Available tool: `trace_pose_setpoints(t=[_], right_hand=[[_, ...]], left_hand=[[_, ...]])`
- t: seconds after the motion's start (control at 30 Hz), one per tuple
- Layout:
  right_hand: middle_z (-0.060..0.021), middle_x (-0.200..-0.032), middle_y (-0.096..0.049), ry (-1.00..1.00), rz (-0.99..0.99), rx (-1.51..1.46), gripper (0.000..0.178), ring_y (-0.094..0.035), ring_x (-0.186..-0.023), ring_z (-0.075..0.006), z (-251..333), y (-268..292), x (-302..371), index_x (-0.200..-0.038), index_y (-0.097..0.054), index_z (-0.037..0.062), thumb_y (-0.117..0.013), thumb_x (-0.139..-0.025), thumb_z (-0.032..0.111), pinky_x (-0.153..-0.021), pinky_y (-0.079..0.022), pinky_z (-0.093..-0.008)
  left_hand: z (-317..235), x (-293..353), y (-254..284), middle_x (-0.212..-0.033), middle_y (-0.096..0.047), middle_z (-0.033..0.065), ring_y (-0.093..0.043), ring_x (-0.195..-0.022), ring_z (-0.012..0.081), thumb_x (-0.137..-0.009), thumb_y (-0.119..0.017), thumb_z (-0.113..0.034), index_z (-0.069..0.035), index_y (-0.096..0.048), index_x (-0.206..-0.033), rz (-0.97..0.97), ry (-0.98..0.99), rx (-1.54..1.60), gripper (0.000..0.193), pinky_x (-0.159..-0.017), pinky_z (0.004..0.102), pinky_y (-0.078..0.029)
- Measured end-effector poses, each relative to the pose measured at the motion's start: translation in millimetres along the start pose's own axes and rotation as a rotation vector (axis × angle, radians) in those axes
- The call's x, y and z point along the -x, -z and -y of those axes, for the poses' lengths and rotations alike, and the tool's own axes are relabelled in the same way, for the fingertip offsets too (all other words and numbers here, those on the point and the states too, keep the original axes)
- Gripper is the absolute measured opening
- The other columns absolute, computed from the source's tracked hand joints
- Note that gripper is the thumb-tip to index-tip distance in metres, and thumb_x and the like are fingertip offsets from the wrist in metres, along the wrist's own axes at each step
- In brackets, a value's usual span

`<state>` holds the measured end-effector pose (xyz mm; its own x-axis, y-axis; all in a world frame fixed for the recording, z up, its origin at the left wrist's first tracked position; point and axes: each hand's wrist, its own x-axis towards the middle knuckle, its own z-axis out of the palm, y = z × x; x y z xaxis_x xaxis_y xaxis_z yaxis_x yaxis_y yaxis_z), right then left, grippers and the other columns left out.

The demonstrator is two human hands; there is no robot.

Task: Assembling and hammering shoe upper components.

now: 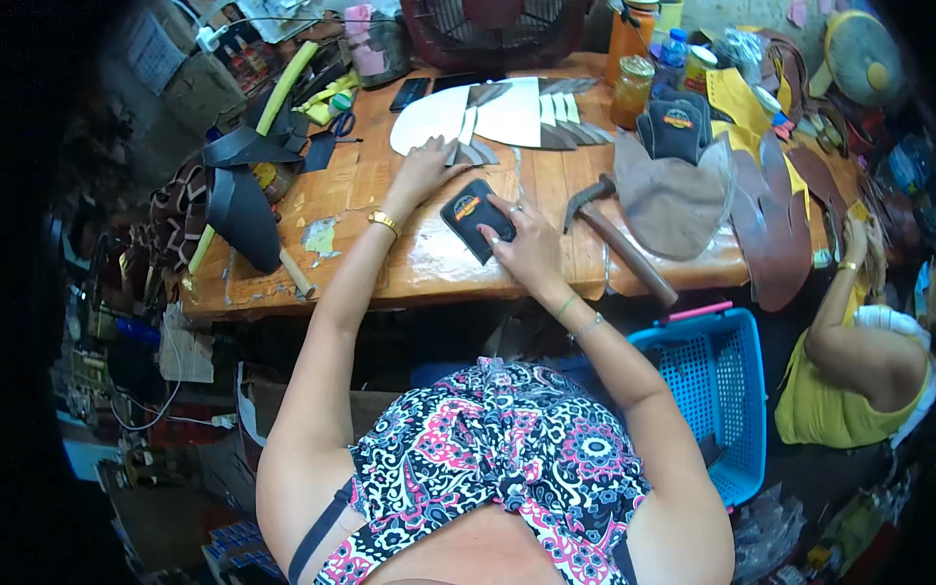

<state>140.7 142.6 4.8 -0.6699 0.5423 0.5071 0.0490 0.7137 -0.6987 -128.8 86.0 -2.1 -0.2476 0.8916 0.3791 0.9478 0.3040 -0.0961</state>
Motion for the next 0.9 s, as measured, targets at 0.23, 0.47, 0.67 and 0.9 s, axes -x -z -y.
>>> trace_pose_setpoints(t=[0.23,0.47,0.67,0.9], right_hand=[[-0.0149,-0.105,-0.065,0.090,-0.078,0.074,0.041,-0.063,-0.104,-0.0316,3,4,3,-0.120,-0.072,0.0043,-0.082,-0.081,0.014,-0.091,-0.051,-0.0395],[-0.0144,-0.111,-0.064,0.005,-0.060,-0.067,0.039,-0.061,-0.108,-0.0345,4,-4,-2,-0.119,-0.072,0.0054,-0.080,-0.082,0.014,-0.093,-0.048,-0.0419],[-0.0132,-0.113,-0.067,0.040,-0.135,-0.307,0.046,-0.064,-0.108,-0.0274,-10,10,-8,-0.124,-0.070,0.0059,-0.084,-0.082,0.018,-0.096,-0.047,-0.0371],[-0.0208,-0.150,-0.051,-0.010,0.384,-1.228,0.128,-0.048,-0.140,-0.0320,27,85,-41,-0.160,-0.026,0.0041,-0.098,-0.056,0.023,-0.120,-0.035,-0.0458]], left_hand=[[9,7,-11,-0.084,-0.069,0.0194,-0.070,-0.075,0.0343,-0.101,-0.058,-0.024,-0.001,-0.068,-0.111,-0.243,0.069,0.227,0.027,-0.069,0.0415,-0.058],[81,-15,65,-0.065,-0.052,0.0179,-0.052,-0.057,0.0276,-0.106,-0.052,-0.014,0.002,-0.055,-0.082,-1.076,0.462,0.368,0.029,-0.056,0.0412,-0.039],[33,17,164,-0.073,-0.058,0.0086,-0.049,-0.064,0.0173,-0.109,-0.048,-0.013,0.007,-0.060,-0.094,-1.160,0.414,0.553,0.028,-0.062,0.0337,-0.042],[-106,98,178,-0.090,-0.056,-0.0051,-0.045,-0.083,0.0027,-0.109,-0.051,-0.013,0.007,-0.063,-0.108,-0.914,0.206,1.184,0.023,-0.071,0.0207,-0.039]])
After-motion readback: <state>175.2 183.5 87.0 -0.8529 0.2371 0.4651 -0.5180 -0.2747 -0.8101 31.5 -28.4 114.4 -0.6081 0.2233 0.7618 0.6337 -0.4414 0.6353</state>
